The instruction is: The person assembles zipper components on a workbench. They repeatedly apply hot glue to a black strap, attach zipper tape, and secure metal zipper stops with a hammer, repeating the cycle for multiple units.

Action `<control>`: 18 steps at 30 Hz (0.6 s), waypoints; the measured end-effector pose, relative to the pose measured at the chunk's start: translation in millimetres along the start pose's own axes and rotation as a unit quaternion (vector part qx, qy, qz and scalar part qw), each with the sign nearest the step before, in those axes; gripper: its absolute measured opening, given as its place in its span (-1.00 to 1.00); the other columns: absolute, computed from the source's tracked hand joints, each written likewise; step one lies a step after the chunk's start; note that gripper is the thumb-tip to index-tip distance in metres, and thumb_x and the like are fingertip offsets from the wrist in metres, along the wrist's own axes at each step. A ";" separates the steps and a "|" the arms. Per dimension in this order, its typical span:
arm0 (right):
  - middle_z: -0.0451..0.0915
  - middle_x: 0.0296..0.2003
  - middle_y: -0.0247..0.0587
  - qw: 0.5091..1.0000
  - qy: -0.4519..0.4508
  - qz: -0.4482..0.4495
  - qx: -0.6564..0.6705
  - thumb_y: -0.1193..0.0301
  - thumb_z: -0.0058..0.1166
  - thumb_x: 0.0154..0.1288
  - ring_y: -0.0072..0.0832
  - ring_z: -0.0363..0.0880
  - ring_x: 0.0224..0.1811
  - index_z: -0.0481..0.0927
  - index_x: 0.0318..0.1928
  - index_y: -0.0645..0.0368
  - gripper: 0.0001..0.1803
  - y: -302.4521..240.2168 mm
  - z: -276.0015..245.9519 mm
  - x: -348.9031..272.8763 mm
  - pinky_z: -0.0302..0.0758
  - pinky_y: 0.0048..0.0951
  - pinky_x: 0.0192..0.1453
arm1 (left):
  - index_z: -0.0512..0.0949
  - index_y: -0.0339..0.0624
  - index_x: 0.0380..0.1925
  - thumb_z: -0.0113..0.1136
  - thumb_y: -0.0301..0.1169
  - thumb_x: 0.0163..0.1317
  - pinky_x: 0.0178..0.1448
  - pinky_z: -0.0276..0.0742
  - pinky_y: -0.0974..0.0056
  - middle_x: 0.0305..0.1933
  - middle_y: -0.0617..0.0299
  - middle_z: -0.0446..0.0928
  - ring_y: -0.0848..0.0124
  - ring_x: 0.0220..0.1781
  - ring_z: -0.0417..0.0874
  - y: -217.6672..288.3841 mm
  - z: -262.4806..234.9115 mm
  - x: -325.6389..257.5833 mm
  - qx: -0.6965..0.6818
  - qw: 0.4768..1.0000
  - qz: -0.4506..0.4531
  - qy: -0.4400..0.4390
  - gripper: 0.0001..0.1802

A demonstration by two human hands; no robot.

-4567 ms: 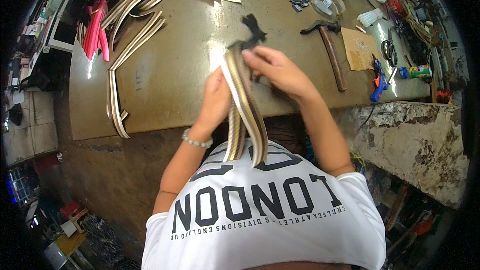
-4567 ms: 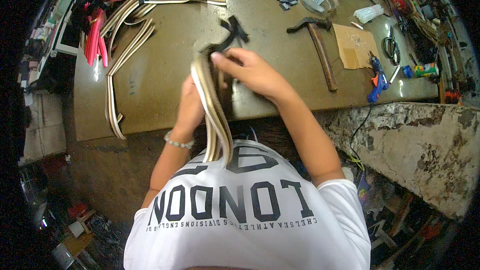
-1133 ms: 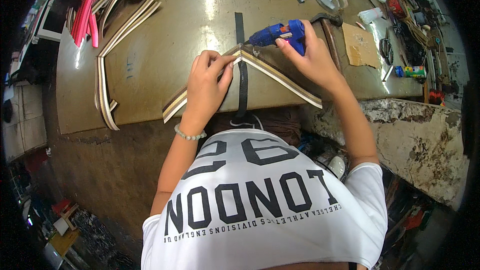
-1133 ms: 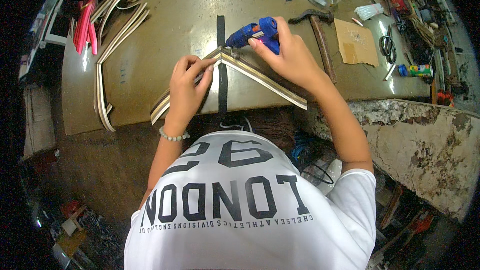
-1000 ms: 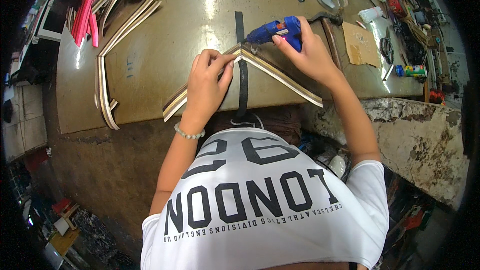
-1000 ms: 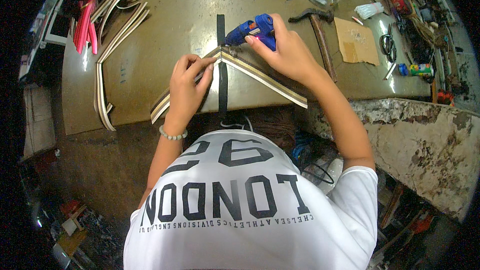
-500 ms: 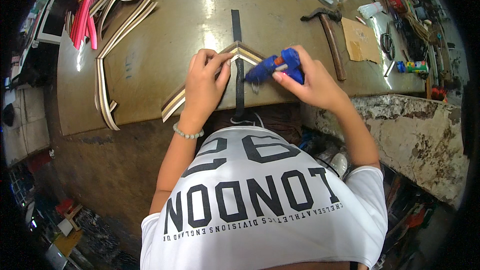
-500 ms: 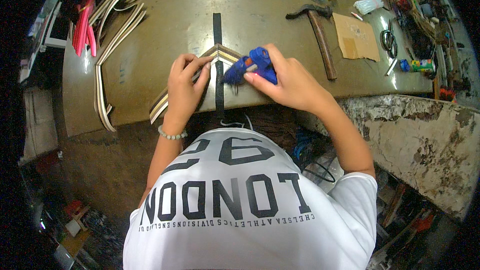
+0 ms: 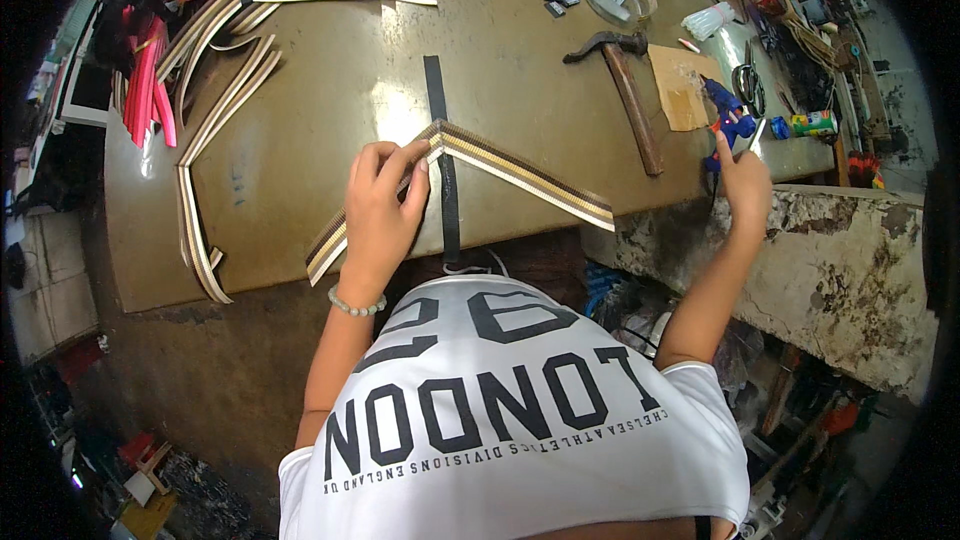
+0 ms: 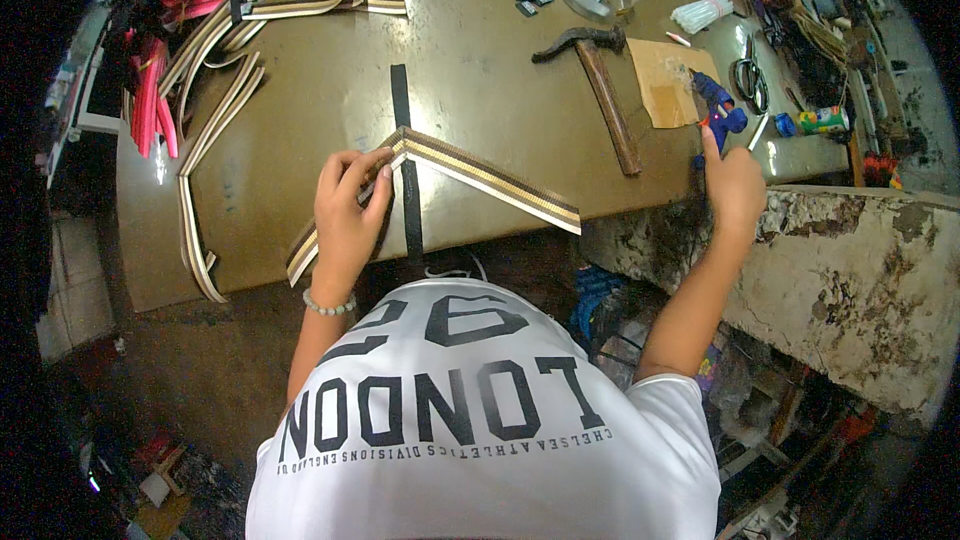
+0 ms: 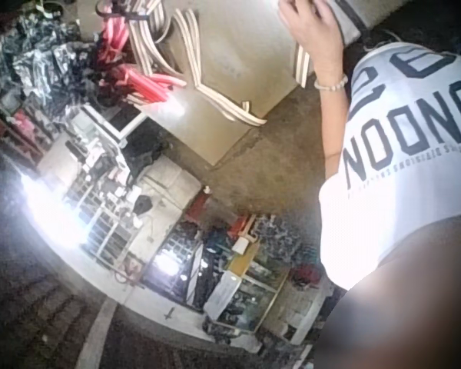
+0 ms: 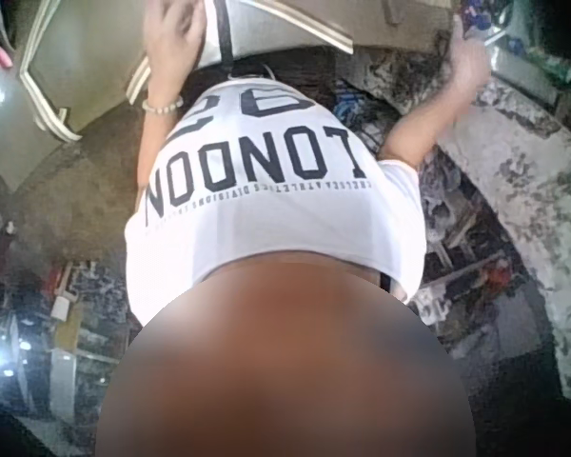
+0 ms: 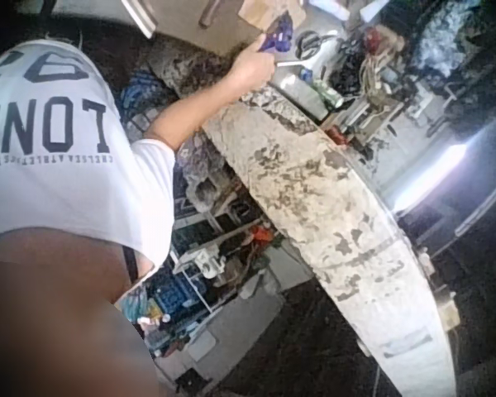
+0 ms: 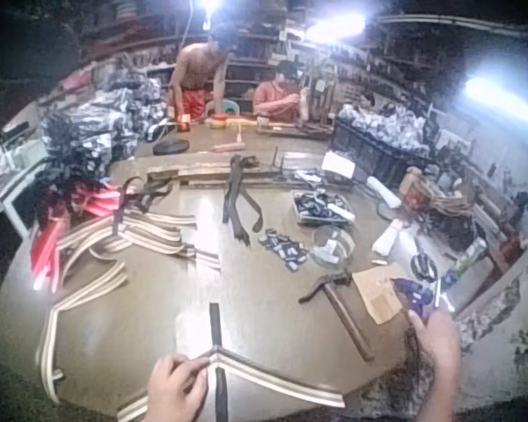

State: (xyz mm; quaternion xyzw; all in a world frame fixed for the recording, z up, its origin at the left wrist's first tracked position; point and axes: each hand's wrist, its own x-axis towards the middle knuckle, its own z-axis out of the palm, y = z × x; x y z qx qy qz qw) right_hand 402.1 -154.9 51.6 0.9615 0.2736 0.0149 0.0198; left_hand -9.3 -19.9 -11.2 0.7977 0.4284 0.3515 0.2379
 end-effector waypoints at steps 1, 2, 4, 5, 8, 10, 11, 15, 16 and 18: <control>0.65 -0.23 0.28 0.999 -0.022 -0.025 -0.029 -0.18 -0.14 0.40 0.16 0.63 -0.10 0.64 -0.06 0.29 -0.29 -4.4 -10.5 0.4 0.51 0.04 0.01 | 0.66 -0.23 -0.17 0.25 -0.51 0.23 -0.11 0.49 0.21 -0.24 0.08 0.48 0.21 -0.21 0.54 0.4 0.3 0.2 -0.009 1.000 -0.007 0.000 -0.83; 0.67 -0.25 0.20 0.994 0.046 -0.085 0.049 -0.12 -0.06 0.39 0.10 0.65 -0.14 0.69 -0.20 0.29 -0.36 -16.2 -17.1 3.8 0.53 -0.03 -0.03 | 0.66 -0.24 -0.17 0.24 -0.51 0.24 -0.11 0.50 0.22 -0.24 0.08 0.47 0.22 -0.21 0.54 0.3 0.3 0.3 -0.019 1.000 -0.013 0.000 -0.83; 0.68 -0.24 0.14 0.956 0.122 -0.202 0.173 -0.04 0.01 0.38 0.03 0.66 -0.16 0.70 -0.21 0.29 -0.44 -60.8 -22.4 33.1 0.55 -0.09 -0.06 | 0.66 -0.22 -0.17 0.25 -0.51 0.21 -0.10 0.48 0.18 -0.23 0.09 0.48 0.21 -0.21 0.54 -0.1 0.9 -0.1 -0.022 1.000 -0.009 -0.001 -0.82; 0.68 -0.25 0.12 0.932 0.127 -0.250 0.229 0.03 0.05 0.37 0.00 0.67 -0.17 0.70 -0.18 0.27 -0.51 -91.7 -20.6 55.9 0.55 -0.12 -0.07 | 0.66 -0.21 -0.17 0.25 -0.52 0.19 -0.09 0.48 0.16 -0.23 0.09 0.48 0.20 -0.21 0.53 -0.5 1.3 -0.2 -0.027 1.000 -0.009 0.001 -0.81; 0.68 -0.14 0.09 0.959 0.040 -0.266 0.087 0.05 0.13 0.30 -0.03 0.66 -0.05 0.69 -0.13 0.23 -0.54 -173.7 -6.1 115.0 0.55 -0.12 0.03 | 0.66 -0.21 -0.19 0.26 -0.52 0.19 -0.10 0.48 0.16 -0.24 0.10 0.48 0.20 -0.21 0.54 -1.4 0.8 -2.0 -0.015 1.000 0.004 0.005 -0.82; 0.67 -0.03 0.04 0.973 0.011 -0.231 0.009 0.14 0.14 0.30 -0.04 0.64 0.05 0.68 -0.07 0.19 -0.61 -208.0 8.2 137.4 0.55 -0.07 0.09 | 0.65 -0.21 -0.20 0.26 -0.52 0.18 -0.11 0.47 0.16 -0.25 0.11 0.49 0.19 -0.21 0.54 -1.3 0.0 -3.1 -0.019 1.000 0.005 0.008 -0.83; 0.65 0.01 0.02 0.977 0.005 -0.213 -0.004 0.18 0.14 0.30 -0.04 0.62 0.09 0.68 -0.05 0.17 -0.64 -219.4 15.4 145.1 0.55 -0.06 0.10 | 0.65 -0.21 -0.21 0.26 -0.52 0.18 -0.11 0.47 0.15 -0.25 0.11 0.49 0.18 -0.21 0.54 -1.4 -0.2 -2.8 -0.022 1.000 0.004 0.009 -0.83; 0.61 0.11 0.00 0.986 0.000 -0.165 0.039 0.34 0.11 0.28 -0.06 0.58 0.18 0.66 0.02 0.12 -0.68 -229.8 31.3 157.2 0.56 -0.03 0.12 | 0.65 -0.21 -0.23 0.26 -0.52 0.17 -0.11 0.47 0.15 -0.26 0.12 0.49 0.18 -0.21 0.53 -0.5 -0.2 -5.4 -0.017 1.000 0.006 0.022 -0.85; 0.65 0.04 0.00 0.981 -0.006 -0.183 0.062 0.32 0.17 0.25 -0.09 0.63 0.11 0.68 -0.02 0.15 -0.69 -225.5 30.0 155.2 0.57 -0.10 0.07 | 0.65 -0.21 -0.23 0.26 -0.52 0.17 -0.11 0.47 0.15 -0.26 0.12 0.49 0.18 -0.22 0.53 -0.5 -0.2 -5.7 -0.018 1.000 0.007 0.023 -0.85; 0.68 -0.03 -0.01 0.942 0.076 -0.245 0.215 0.31 0.21 0.23 -0.14 0.66 0.03 0.69 -0.06 0.17 -0.70 -214.8 19.3 142.6 0.58 -0.17 0.02 | 0.65 -0.20 -0.22 0.26 -0.53 0.17 -0.13 0.47 0.17 -0.27 0.13 0.49 0.19 -0.22 0.53 -0.3 -1.7 -5.3 -0.027 0.999 0.008 0.021 -0.84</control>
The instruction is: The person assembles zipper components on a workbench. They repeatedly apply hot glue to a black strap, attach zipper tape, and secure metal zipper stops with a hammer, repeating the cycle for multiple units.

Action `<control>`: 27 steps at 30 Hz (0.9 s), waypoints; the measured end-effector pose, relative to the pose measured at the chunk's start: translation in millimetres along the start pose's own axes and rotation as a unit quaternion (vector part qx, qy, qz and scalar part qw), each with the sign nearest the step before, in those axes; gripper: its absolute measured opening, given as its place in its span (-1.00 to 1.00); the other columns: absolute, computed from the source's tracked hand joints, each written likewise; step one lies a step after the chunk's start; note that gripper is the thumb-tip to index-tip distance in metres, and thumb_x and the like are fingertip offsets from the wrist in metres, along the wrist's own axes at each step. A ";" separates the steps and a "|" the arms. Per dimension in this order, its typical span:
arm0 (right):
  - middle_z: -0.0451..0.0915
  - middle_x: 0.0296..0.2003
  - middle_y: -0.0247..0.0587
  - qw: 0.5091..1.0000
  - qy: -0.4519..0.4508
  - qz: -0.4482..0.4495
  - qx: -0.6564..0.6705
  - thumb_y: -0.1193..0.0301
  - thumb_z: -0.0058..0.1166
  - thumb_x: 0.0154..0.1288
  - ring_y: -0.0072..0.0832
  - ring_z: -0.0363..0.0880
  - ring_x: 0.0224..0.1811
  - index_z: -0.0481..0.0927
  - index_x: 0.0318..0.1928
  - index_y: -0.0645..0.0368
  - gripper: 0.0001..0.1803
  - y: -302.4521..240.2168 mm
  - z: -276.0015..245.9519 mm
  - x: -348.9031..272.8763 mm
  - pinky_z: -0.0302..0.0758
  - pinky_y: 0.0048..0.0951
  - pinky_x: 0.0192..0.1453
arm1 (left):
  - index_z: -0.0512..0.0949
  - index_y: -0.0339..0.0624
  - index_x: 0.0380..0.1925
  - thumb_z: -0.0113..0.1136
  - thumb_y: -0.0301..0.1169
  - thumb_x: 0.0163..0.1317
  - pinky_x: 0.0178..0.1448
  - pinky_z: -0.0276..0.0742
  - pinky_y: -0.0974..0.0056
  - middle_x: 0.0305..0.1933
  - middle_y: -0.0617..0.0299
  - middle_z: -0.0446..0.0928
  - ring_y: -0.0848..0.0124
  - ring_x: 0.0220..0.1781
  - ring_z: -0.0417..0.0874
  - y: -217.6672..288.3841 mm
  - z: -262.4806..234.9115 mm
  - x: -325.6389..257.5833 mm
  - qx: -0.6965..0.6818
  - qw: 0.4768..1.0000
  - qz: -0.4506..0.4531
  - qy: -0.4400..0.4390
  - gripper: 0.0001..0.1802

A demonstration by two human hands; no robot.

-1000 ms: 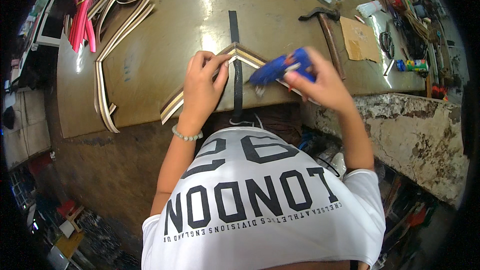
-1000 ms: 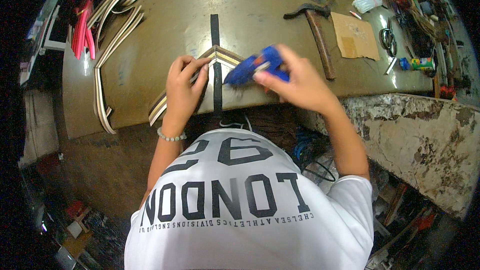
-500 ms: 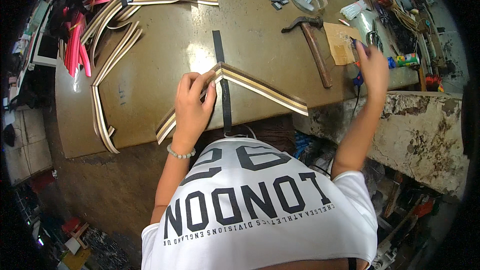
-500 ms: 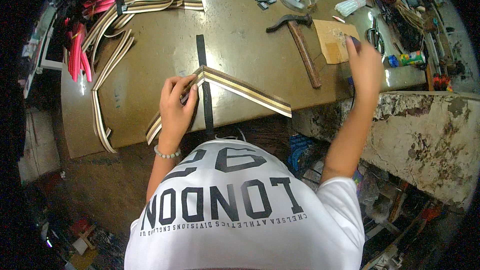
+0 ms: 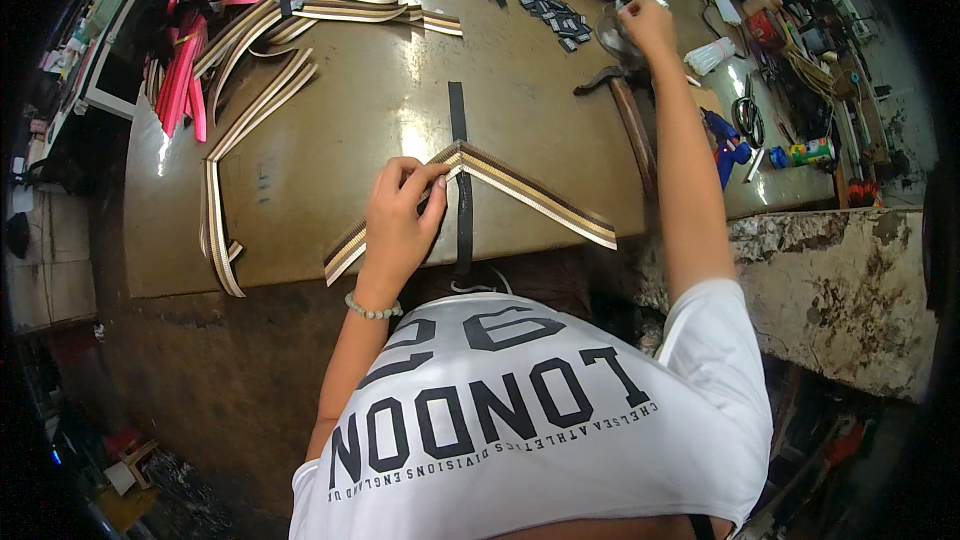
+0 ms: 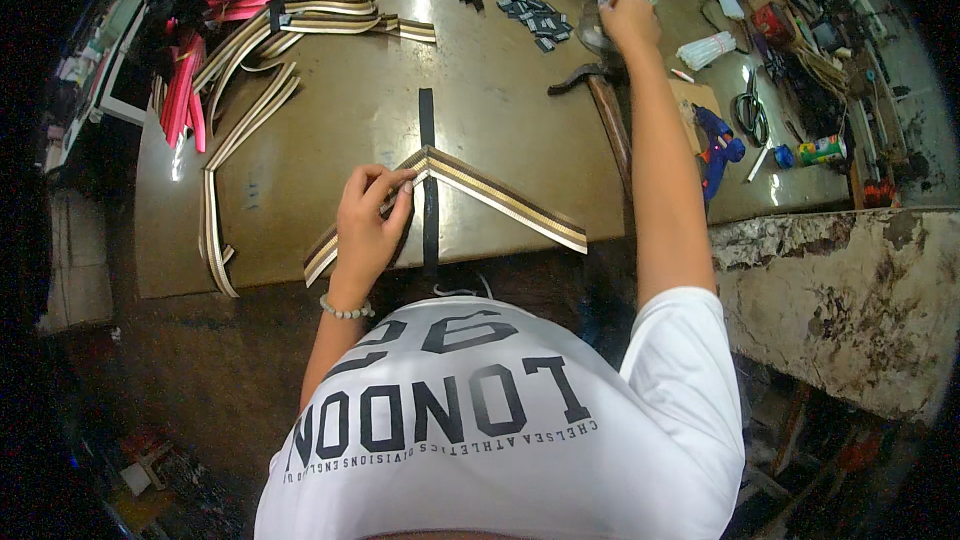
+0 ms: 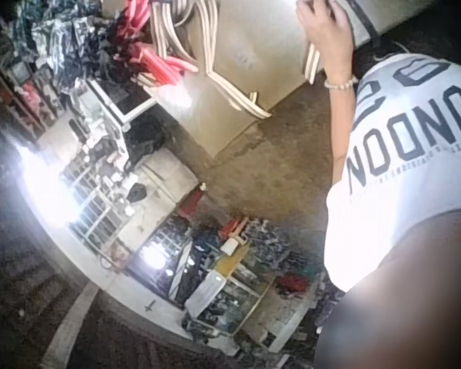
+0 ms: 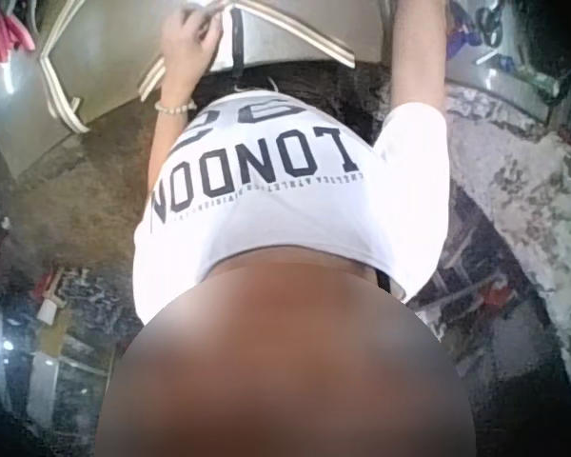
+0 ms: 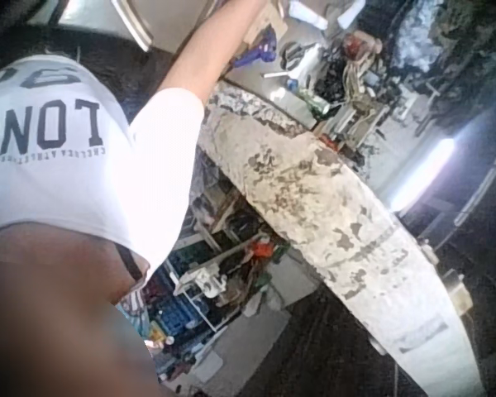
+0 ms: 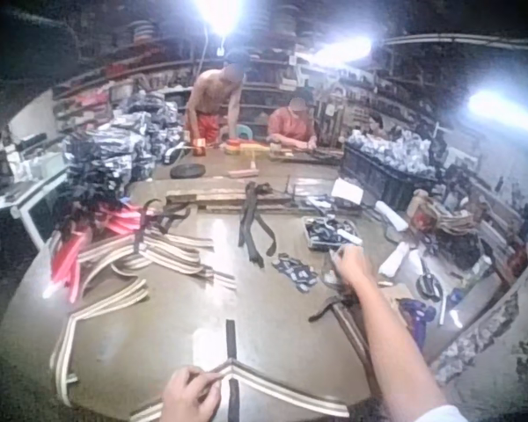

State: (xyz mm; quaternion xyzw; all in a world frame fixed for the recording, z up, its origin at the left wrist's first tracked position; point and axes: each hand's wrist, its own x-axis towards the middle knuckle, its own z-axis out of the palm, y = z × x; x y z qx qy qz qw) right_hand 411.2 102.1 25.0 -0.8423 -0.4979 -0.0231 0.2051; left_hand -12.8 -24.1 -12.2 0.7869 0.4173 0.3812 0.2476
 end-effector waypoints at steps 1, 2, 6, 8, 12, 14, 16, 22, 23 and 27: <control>0.70 -0.06 -0.02 0.997 0.045 -0.007 0.061 0.31 0.23 0.22 -0.17 0.68 -0.01 0.70 -0.08 0.18 -0.70 -4.2 -10.2 -12.7 0.58 -0.20 -0.01 | 0.66 -0.21 -0.20 0.25 -0.53 0.18 -0.13 0.47 0.20 -0.26 0.12 0.49 0.22 -0.22 0.53 0.6 -1.6 0.4 -0.024 1.000 -0.017 0.002 -0.83; 0.71 -0.14 -0.07 0.984 0.092 -0.071 0.136 0.30 0.25 0.21 -0.24 0.69 -0.11 0.70 -0.11 0.19 -0.71 -12.2 -21.4 -27.8 0.58 -0.27 -0.07 | 0.66 -0.21 -0.17 0.25 -0.53 0.20 -0.14 0.47 0.23 -0.25 0.11 0.49 0.25 -0.22 0.54 1.8 -3.5 1.0 -0.049 0.998 -0.034 0.003 -0.81; 0.68 -0.35 -0.27 0.936 0.060 -0.122 0.325 0.37 0.31 0.18 -0.58 0.56 -0.37 0.70 -0.08 0.18 -0.71 -69.4 -66.6 -136.6 0.49 -0.52 -0.26 | 0.66 -0.22 -0.12 0.23 -0.54 0.23 -0.17 0.48 0.27 -0.23 0.14 0.52 0.31 -0.22 0.55 15.1 -10.4 5.1 -0.014 0.993 0.090 0.070 -0.79; 0.67 -0.38 -0.31 0.912 -0.030 -0.116 0.392 0.43 0.35 0.14 -0.69 0.51 -0.40 0.69 -0.06 0.15 -0.68 -99.8 -74.2 -200.0 0.45 -0.60 -0.32 | 0.65 -0.24 -0.09 0.23 -0.52 0.26 -0.17 0.49 0.33 -0.17 0.15 0.55 0.38 -0.20 0.56 28.2 -8.0 3.6 -0.170 0.984 -0.036 0.033 -0.78; 0.67 -0.35 -0.37 0.882 -0.199 -0.081 0.419 0.46 0.36 0.17 -0.72 0.55 -0.31 0.69 -0.13 0.22 -0.76 -134.4 -70.8 -262.5 0.41 -0.69 -0.28 | 0.65 -0.32 -0.07 0.24 -0.49 0.31 -0.20 0.48 0.50 -0.09 0.21 0.58 0.57 -0.20 0.58 44.1 -1.2 5.3 -0.370 0.919 -0.136 -0.003 -0.78; 0.68 -0.35 -0.36 0.857 -0.235 -0.060 0.455 0.47 0.35 0.18 -0.73 0.56 -0.33 0.69 -0.16 0.24 -0.78 -140.7 -65.0 -269.2 0.41 -0.68 -0.29 | 0.65 -0.33 -0.11 0.26 -0.49 0.31 -0.19 0.49 0.50 -0.13 0.22 0.59 0.58 -0.23 0.58 44.6 -4.1 5.5 -0.417 0.892 -0.174 -0.014 -0.80; 0.66 -0.32 -0.37 0.845 -0.261 -0.057 0.462 0.49 0.34 0.19 -0.72 0.56 -0.29 0.67 -0.16 0.24 -0.79 -142.3 -59.8 -267.9 0.43 -0.67 -0.28 | 0.66 -0.34 -0.16 0.27 -0.48 0.30 -0.15 0.52 0.46 -0.20 0.24 0.62 0.57 -0.25 0.59 42.2 -8.1 5.4 -0.441 0.874 -0.205 -0.020 -0.83; 0.59 -0.21 -0.28 0.692 -0.278 0.013 0.666 0.52 0.32 0.22 -0.68 0.54 -0.23 0.62 -0.15 0.29 -0.79 -133.5 -48.0 -265.1 0.49 -0.65 -0.29 | 0.66 -0.32 -0.16 0.34 -0.42 0.27 -0.14 0.52 0.46 -0.24 0.22 0.67 0.60 -0.23 0.60 32.2 -19.0 7.6 -0.495 0.832 -0.249 -0.012 -0.78; 0.58 -0.17 -0.26 0.653 -0.297 0.054 0.694 0.53 0.31 0.23 -0.66 0.54 -0.20 0.60 -0.14 0.31 -0.78 -130.1 -47.1 -265.4 0.51 -0.65 -0.27 | 0.66 -0.32 -0.15 0.35 -0.40 0.27 -0.13 0.52 0.45 -0.24 0.22 0.67 0.59 -0.23 0.61 30.7 -20.4 8.7 -0.513 0.818 -0.260 0.003 -0.77; 0.53 -0.10 -0.15 0.675 -0.248 -0.016 0.695 0.70 0.22 0.21 -0.56 0.55 -0.12 0.55 -0.09 0.34 -0.75 -119.9 -45.0 -273.0 0.56 -0.53 -0.05 | 0.57 -0.27 -0.22 0.24 -0.35 0.36 -0.03 0.57 0.38 -0.20 0.16 0.67 0.49 -0.19 0.66 27.5 -22.7 10.6 -0.538 0.803 -0.252 0.041 -0.81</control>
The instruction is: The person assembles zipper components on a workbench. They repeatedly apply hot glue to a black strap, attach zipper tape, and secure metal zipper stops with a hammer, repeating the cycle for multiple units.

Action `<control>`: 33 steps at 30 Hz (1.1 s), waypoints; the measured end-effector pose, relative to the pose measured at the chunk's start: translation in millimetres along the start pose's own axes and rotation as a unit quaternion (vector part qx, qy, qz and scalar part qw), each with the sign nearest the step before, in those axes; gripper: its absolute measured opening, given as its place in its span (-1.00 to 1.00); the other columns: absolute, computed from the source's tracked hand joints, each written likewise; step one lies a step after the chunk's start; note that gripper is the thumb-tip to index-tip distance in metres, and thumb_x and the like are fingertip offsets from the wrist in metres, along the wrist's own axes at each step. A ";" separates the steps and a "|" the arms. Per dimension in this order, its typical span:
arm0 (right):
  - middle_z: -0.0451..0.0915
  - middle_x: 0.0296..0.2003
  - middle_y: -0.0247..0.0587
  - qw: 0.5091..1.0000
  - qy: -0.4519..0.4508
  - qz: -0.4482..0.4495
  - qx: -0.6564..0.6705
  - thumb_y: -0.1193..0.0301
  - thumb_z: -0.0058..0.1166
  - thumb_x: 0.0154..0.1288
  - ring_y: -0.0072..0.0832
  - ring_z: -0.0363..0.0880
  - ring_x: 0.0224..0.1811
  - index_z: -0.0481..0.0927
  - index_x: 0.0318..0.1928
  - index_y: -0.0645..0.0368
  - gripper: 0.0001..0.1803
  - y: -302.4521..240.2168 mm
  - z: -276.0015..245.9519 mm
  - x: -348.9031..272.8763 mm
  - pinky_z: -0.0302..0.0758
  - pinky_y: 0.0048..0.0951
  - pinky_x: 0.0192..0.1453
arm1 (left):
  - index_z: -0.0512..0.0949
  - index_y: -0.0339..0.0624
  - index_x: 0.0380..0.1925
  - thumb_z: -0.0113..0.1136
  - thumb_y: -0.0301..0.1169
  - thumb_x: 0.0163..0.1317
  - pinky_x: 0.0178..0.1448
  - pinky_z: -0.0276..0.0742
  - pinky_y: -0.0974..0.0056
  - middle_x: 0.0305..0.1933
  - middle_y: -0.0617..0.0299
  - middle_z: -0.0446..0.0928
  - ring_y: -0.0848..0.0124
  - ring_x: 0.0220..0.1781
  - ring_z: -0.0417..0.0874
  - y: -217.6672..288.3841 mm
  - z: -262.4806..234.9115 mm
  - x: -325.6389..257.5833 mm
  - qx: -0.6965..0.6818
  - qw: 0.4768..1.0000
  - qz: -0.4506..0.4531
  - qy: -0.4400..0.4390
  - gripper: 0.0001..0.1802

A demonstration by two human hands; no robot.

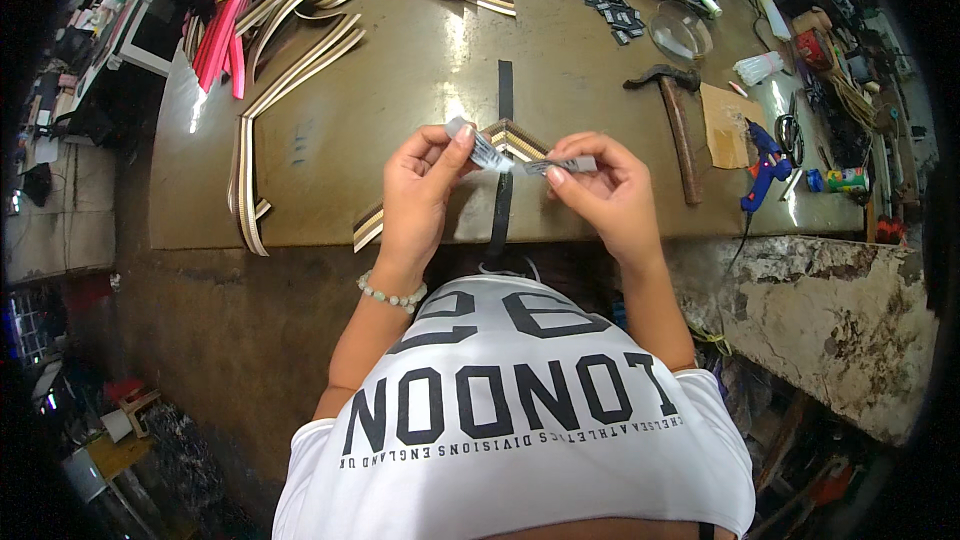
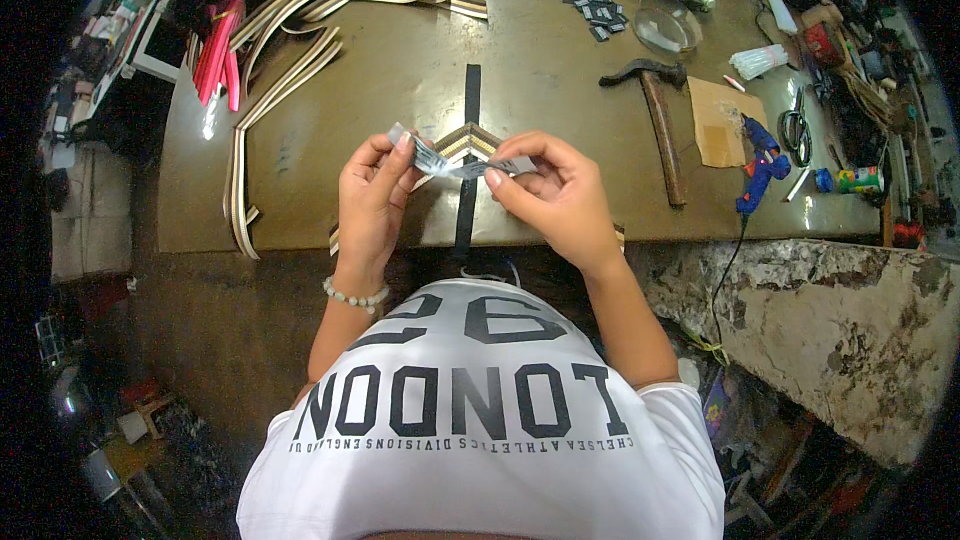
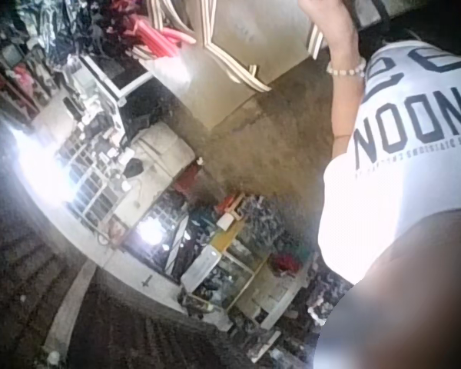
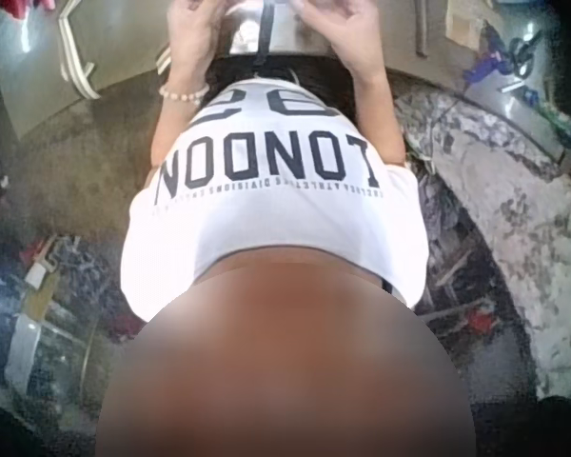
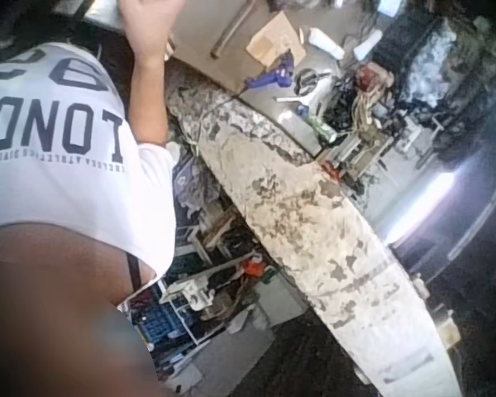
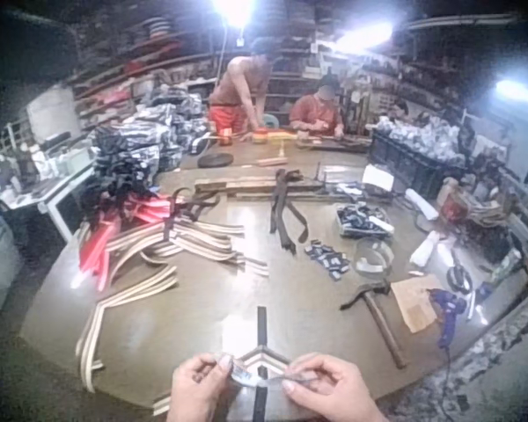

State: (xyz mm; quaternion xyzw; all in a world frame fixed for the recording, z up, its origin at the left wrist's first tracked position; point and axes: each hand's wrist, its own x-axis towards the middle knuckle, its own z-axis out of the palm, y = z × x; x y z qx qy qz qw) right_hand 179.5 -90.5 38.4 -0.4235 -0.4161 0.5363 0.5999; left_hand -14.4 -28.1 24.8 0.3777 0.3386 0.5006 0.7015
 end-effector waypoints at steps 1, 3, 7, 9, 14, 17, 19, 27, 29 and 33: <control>0.54 -0.11 -0.15 0.999 0.009 -0.030 -0.042 0.71 0.22 0.20 -0.55 0.55 -0.11 0.57 -0.11 0.34 -0.76 0.7 -0.8 -3.1 0.56 -0.52 -0.04 | 0.54 -0.25 -0.22 0.21 -0.35 0.38 0.00 0.58 0.35 -0.18 0.12 0.67 0.45 -0.16 0.67 0.0 -0.6 0.6 -0.013 1.000 0.001 -0.002 -0.82; 0.55 -0.13 -0.16 0.988 0.003 -0.084 -0.127 0.74 0.22 0.18 -0.52 0.56 -0.08 0.59 -0.14 0.32 -0.77 2.0 -0.5 -9.6 0.56 -0.50 -0.02 | 0.48 -0.21 -0.24 0.16 -0.35 0.42 0.07 0.60 0.30 -0.14 0.06 0.67 0.37 -0.11 0.70 0.0 -2.0 1.8 -0.052 0.998 0.019 -0.023 -0.84; 0.57 -0.13 -0.16 0.985 0.006 -0.082 -0.151 0.73 0.22 0.18 -0.50 0.58 -0.08 0.62 -0.18 0.33 -0.82 2.3 0.6 -16.1 0.58 -0.50 -0.02 | 0.45 -0.22 -0.21 0.09 -0.34 0.45 0.18 0.59 0.21 -0.04 -0.04 0.64 0.25 0.01 0.69 3.6 -6.0 5.4 -0.049 0.999 0.001 -0.019 -0.84; 0.60 -0.15 -0.16 0.991 0.065 -0.041 -0.106 0.63 0.23 0.25 -0.51 0.64 -0.19 0.62 -0.15 0.39 -0.83 3.0 1.0 -13.7 0.61 -0.52 -0.08 | 0.46 -0.26 -0.15 0.06 -0.32 0.47 0.22 0.57 0.22 0.07 -0.10 0.60 0.23 0.09 0.66 5.0 -5.6 5.8 -0.053 0.998 -0.020 -0.018 -0.79; 0.66 -0.24 -0.13 0.994 0.085 0.065 -0.007 0.52 0.22 0.32 -0.55 0.67 -0.35 0.61 -0.11 0.43 -0.79 10.9 6.8 5.7 0.61 -0.58 -0.22 | 0.58 -0.37 -0.09 -0.05 -0.27 0.52 0.28 0.46 0.32 0.31 -0.11 0.43 0.32 0.27 0.51 -4.8 10.0 -4.0 -0.127 0.981 -0.084 -0.116 -0.65; 0.68 -0.31 -0.12 0.992 -0.013 0.069 0.105 0.48 0.21 0.35 -0.54 0.68 -0.35 0.59 -0.09 0.40 -0.78 17.3 15.1 16.2 0.61 -0.58 -0.29 | 0.59 -0.35 -0.07 -0.04 -0.25 0.52 0.15 0.49 0.39 0.26 -0.04 0.47 0.43 0.09 0.57 -13.5 19.5 -11.6 -0.054 0.987 -0.079 -0.130 -0.64; 0.67 -0.30 -0.10 0.992 -0.001 0.089 0.094 0.48 0.19 0.36 -0.55 0.67 -0.36 0.58 -0.12 0.39 -0.80 17.0 17.2 19.9 0.61 -0.60 -0.33 | 0.58 -0.37 -0.04 -0.02 -0.25 0.52 0.12 0.51 0.39 0.21 0.00 0.51 0.46 0.01 0.58 -13.4 19.1 -11.9 -0.082 0.983 -0.115 -0.119 -0.63; 0.66 -0.32 -0.10 0.985 0.069 0.103 0.124 0.48 0.16 0.39 -0.53 0.67 -0.34 0.53 -0.11 0.36 -0.81 11.5 34.1 1.5 0.62 -0.58 -0.26 | 0.56 -0.43 -0.01 0.06 -0.27 0.48 0.10 0.55 0.36 0.09 0.06 0.59 0.49 -0.06 0.62 -20.1 24.8 -11.2 -0.141 0.989 -0.046 -0.008 -0.63; 0.66 -0.31 -0.10 0.991 0.076 0.097 0.044 0.50 0.17 0.38 -0.52 0.68 -0.34 0.53 -0.11 0.36 -0.81 13.8 36.0 -0.8 0.63 -0.57 -0.22 | 0.57 -0.42 -0.01 0.10 -0.30 0.46 0.09 0.56 0.36 0.06 0.07 0.61 0.49 -0.07 0.63 -21.6 24.7 -9.7 -0.114 0.993 -0.030 0.003 -0.66; 0.64 -0.29 -0.16 0.993 0.119 0.006 -0.004 0.53 0.16 0.37 -0.54 0.66 -0.31 0.54 -0.08 0.37 -0.81 7.7 19.6 5.0 0.61 -0.56 -0.16 | 0.58 -0.39 -0.02 0.17 -0.35 0.41 0.07 0.57 0.38 -0.01 0.12 0.64 0.50 -0.08 0.64 -14.4 15.4 -3.2 -0.034 0.997 0.037 0.056 -0.70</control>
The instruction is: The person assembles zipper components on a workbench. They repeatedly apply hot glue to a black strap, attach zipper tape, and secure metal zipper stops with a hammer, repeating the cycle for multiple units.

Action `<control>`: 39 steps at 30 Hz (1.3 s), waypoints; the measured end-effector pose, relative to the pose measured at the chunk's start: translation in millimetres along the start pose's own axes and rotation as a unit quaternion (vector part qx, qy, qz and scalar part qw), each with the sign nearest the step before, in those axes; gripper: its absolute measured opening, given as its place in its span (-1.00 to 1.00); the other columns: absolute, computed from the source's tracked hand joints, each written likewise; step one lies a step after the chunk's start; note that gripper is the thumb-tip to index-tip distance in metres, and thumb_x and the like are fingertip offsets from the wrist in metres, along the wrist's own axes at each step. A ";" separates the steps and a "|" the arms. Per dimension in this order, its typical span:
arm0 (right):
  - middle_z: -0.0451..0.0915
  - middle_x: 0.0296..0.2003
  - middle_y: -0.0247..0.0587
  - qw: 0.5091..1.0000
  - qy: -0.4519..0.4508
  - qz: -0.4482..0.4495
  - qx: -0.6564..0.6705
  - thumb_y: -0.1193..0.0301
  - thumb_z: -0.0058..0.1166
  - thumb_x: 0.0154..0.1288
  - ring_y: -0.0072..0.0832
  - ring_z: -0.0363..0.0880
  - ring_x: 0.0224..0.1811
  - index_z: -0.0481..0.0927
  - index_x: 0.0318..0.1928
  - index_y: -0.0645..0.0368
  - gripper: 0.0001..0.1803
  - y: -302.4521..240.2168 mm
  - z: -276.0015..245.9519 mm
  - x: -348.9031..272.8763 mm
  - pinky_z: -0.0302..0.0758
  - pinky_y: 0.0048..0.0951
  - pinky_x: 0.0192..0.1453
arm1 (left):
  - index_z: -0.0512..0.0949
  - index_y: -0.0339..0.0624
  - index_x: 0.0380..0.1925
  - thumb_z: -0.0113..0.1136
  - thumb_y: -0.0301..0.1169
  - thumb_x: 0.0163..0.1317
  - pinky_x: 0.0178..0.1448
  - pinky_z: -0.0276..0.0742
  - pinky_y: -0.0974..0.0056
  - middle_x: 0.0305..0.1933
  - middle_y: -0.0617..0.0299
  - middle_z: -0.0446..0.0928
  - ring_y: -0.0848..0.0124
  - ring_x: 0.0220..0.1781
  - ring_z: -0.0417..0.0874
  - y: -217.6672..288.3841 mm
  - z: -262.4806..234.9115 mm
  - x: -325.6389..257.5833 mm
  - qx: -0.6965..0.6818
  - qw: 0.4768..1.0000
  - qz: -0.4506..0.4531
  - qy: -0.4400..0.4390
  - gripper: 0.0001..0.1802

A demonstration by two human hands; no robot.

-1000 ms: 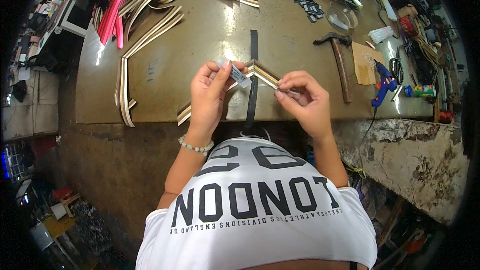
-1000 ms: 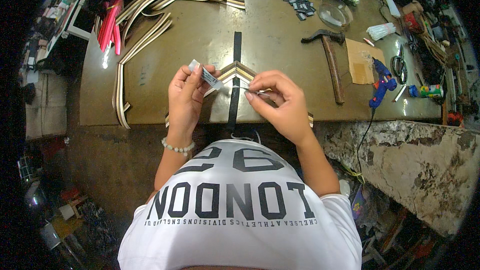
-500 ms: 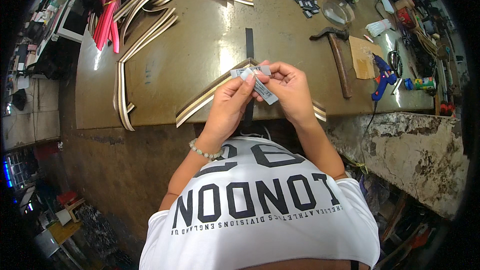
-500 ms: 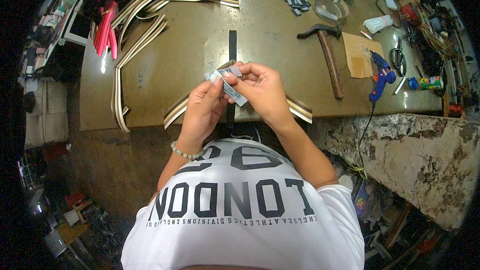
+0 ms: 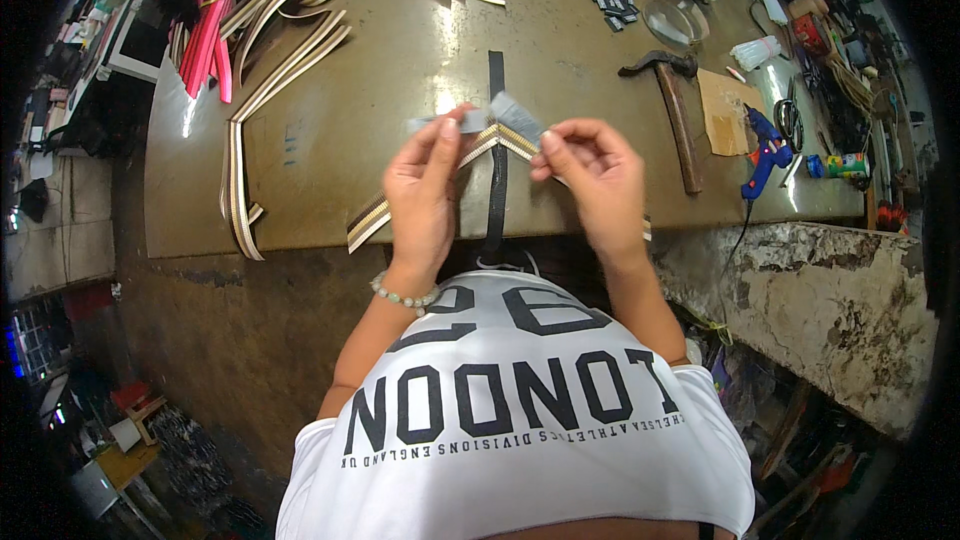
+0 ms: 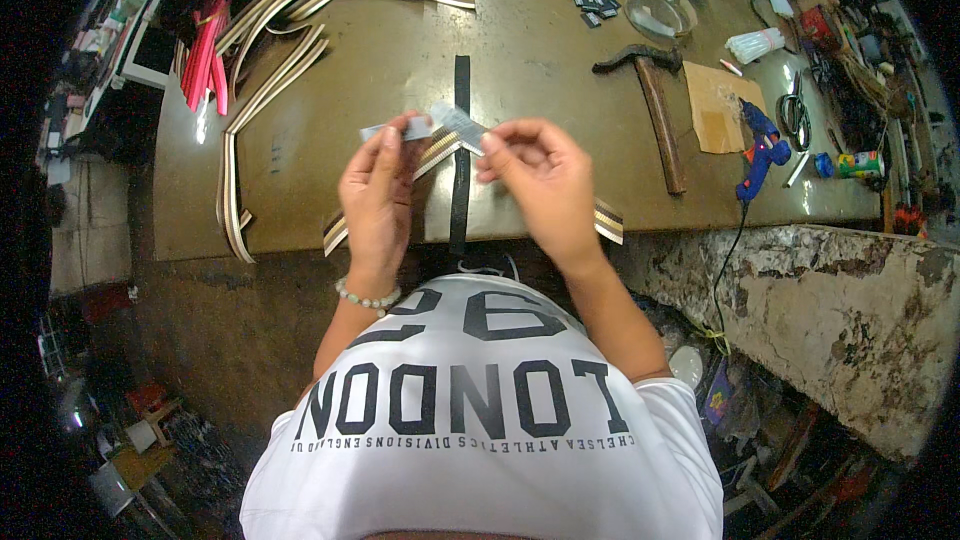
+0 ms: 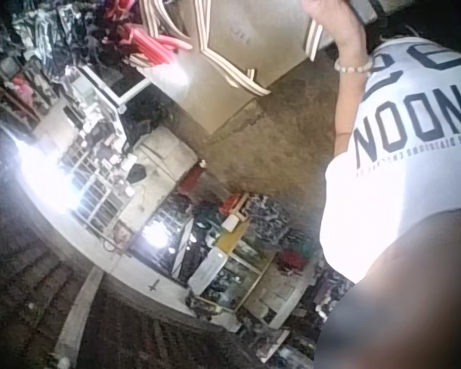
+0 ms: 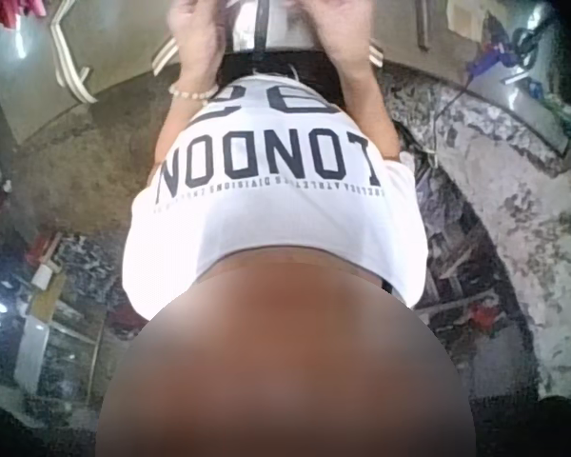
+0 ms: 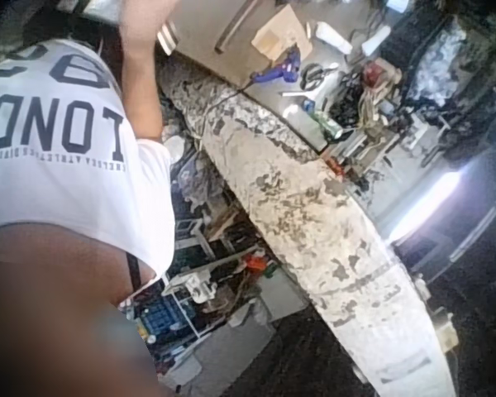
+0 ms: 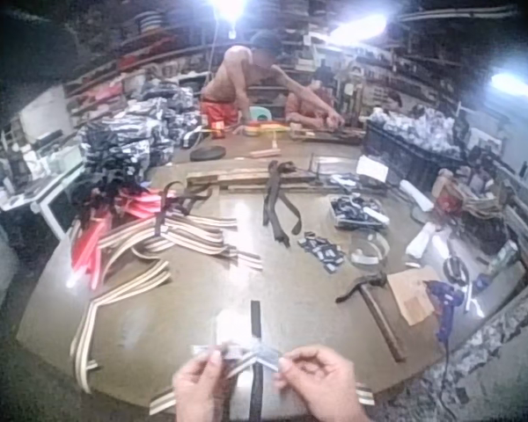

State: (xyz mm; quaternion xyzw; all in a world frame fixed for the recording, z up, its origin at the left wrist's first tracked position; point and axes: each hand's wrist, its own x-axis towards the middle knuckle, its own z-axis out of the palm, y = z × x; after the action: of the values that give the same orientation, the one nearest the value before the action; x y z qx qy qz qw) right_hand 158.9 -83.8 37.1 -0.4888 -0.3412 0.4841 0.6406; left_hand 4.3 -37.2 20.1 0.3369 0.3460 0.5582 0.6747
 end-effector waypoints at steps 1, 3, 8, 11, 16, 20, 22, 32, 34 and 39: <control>0.63 -0.27 -0.17 0.999 0.007 -0.018 -0.043 0.53 0.15 0.38 -0.55 0.65 -0.29 0.55 -0.07 0.37 -0.81 -4.3 -5.5 2.5 0.61 -0.56 -0.14 | 0.59 -0.38 -0.02 0.18 -0.36 0.40 0.06 0.57 0.39 -0.02 0.13 0.65 0.51 -0.08 0.64 4.7 -4.0 1.6 0.020 1.000 0.016 0.016 -0.70; 0.62 -0.23 -0.19 0.991 0.036 -0.044 -0.119 0.53 0.14 0.38 -0.56 0.63 -0.25 0.56 -0.05 0.38 -0.80 -13.9 -13.4 4.6 0.61 -0.56 -0.12 | 0.63 -0.33 -0.04 0.23 -0.37 0.37 -0.10 0.49 0.50 -0.09 0.22 0.64 0.61 -0.19 0.58 13.2 -10.1 0.1 0.134 0.991 0.030 -0.011 -0.73; 0.55 -0.11 -0.16 0.960 -0.092 -0.094 -0.249 0.57 0.08 0.40 -0.54 0.62 -0.16 0.64 -0.04 0.39 -0.80 -25.2 -3.4 -6.8 0.61 -0.56 -0.06 | 0.64 -0.35 -0.03 0.27 -0.38 0.34 -0.21 0.42 0.55 -0.16 0.28 0.61 0.66 -0.30 0.52 14.7 -4.4 -9.4 0.236 0.963 -0.060 -0.117 -0.71; 0.55 -0.10 -0.17 0.986 -0.115 -0.029 -0.119 0.58 0.06 0.40 -0.52 0.62 -0.13 0.63 -0.02 0.41 -0.79 -24.0 5.6 -10.3 0.62 -0.56 -0.04 | 0.61 -0.40 -0.01 0.26 -0.40 0.35 -0.14 0.50 0.53 -0.18 0.23 0.63 0.62 -0.28 0.58 8.6 3.2 -11.0 0.129 0.978 -0.107 -0.128 -0.69; 0.54 -0.08 -0.17 0.990 -0.095 -0.002 -0.106 0.62 0.13 0.34 -0.55 0.60 -0.12 0.60 0.02 0.43 -0.74 -20.9 4.3 -9.6 0.61 -0.58 -0.03 | 0.60 -0.43 -0.02 0.28 -0.41 0.32 -0.15 0.52 0.51 -0.22 0.23 0.65 0.61 -0.29 0.59 2.7 0.5 -8.1 0.100 0.983 -0.109 -0.110 -0.68; 0.55 -0.12 -0.19 0.988 -0.058 -0.075 -0.119 0.61 0.19 0.30 -0.60 0.57 -0.14 0.59 0.01 0.44 -0.72 -18.4 1.8 -7.7 0.63 -0.60 -0.08 | 0.64 -0.38 -0.10 0.32 -0.40 0.30 -0.31 0.38 0.57 -0.31 0.33 0.61 0.70 -0.39 0.46 1.8 -5.0 -8.3 0.152 0.980 -0.091 -0.095 -0.73; 0.55 -0.12 -0.20 0.990 -0.072 -0.057 -0.103 0.60 0.21 0.29 -0.62 0.57 -0.15 0.60 0.00 0.45 -0.72 -18.0 0.3 -6.3 0.62 -0.61 -0.10 | 0.66 -0.35 -0.14 0.32 -0.40 0.30 -0.37 0.30 0.59 -0.34 0.37 0.59 0.74 -0.43 0.40 2.6 -5.5 -9.0 0.183 0.975 -0.080 -0.102 -0.76; 0.66 -0.23 -0.16 0.989 -0.120 0.078 -0.039 0.55 0.20 0.33 -0.58 0.64 -0.28 0.61 -0.02 0.45 -0.74 -10.9 -11.6 -3.9 0.62 -0.60 -0.16 | 0.67 -0.34 -0.19 0.34 -0.41 0.28 -0.38 0.27 0.60 -0.36 0.40 0.58 0.76 -0.42 0.39 4.2 -0.1 -17.0 0.197 0.976 -0.041 -0.082 -0.79; 0.67 -0.24 -0.17 0.988 -0.119 0.085 -0.040 0.54 0.21 0.33 -0.58 0.65 -0.29 0.62 -0.04 0.44 -0.75 -8.8 -12.2 -2.7 0.62 -0.60 -0.17 | 0.67 -0.34 -0.19 0.34 -0.41 0.27 -0.39 0.27 0.60 -0.37 0.40 0.58 0.76 -0.42 0.40 4.8 -3.6 -16.7 0.223 0.971 -0.040 -0.083 -0.80; 0.65 -0.29 -0.23 0.973 -0.143 0.145 -0.112 0.51 0.21 0.33 -0.61 0.62 -0.32 0.62 -0.09 0.42 -0.78 -9.8 -15.8 12.7 0.57 -0.61 -0.20 | 0.69 -0.32 -0.22 0.36 -0.40 0.24 -0.43 0.24 0.56 -0.43 0.38 0.59 0.75 -0.48 0.36 4.1 -10.1 -12.3 0.263 0.962 -0.053 -0.058 -0.80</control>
State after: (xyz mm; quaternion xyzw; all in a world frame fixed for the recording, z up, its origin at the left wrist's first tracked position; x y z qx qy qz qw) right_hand 179.9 -76.8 41.5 -0.5275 -0.4071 0.5950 0.4495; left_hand -8.0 -48.0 19.3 0.5158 0.4582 0.3906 0.6095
